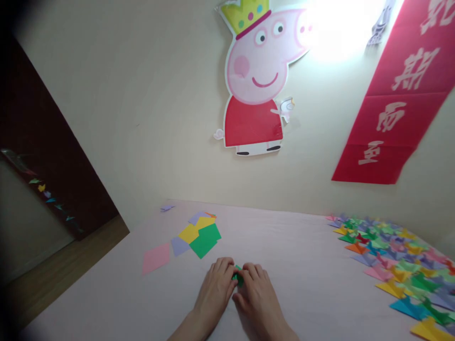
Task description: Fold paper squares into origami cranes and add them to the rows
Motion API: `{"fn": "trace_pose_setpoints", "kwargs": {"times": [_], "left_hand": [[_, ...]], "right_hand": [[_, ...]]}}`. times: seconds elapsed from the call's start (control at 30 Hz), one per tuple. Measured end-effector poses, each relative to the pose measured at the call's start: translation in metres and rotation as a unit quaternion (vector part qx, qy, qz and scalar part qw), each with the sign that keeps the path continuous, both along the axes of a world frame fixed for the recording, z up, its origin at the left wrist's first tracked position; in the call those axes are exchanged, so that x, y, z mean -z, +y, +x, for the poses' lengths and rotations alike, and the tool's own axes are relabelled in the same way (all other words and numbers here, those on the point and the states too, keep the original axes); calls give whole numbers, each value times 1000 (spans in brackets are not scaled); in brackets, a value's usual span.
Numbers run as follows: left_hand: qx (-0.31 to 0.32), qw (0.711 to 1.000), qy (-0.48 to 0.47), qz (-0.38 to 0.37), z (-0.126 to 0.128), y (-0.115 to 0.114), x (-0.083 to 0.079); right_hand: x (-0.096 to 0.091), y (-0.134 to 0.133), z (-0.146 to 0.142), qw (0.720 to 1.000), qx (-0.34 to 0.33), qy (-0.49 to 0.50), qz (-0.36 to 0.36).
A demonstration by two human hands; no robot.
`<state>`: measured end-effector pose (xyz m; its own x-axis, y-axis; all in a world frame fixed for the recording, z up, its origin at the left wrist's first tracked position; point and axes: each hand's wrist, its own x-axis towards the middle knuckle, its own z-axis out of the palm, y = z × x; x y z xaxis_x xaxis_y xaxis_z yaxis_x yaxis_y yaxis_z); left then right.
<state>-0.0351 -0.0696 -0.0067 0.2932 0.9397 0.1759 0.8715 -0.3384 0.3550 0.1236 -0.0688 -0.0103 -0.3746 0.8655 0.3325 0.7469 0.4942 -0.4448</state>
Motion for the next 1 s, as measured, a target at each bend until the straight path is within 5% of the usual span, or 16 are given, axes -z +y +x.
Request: {"fn": "trace_pose_setpoints", "kwargs": {"times": [0.2,0.37,0.5,0.67,0.8,1.0], "left_hand": [[1,1000,5,-10,0,15,-11],[36,995,-91,-37,-9,20,-14],[64,960,-263,-76,-13,26,-14],[4,887,-432,-161,-8,36,-15],[-8,932,-335,-141,-5,37,-11],[37,987,-151,-30,1,32,-9]], "right_hand": [[11,13,-10,995,16,-85,58],[9,24,0,997,-4,-34,68],[-1,26,2,990,34,126,-47],[-9,25,1,953,49,232,-191],[-8,21,12,973,51,190,-118],[-8,24,26,988,-105,82,-83]]}}
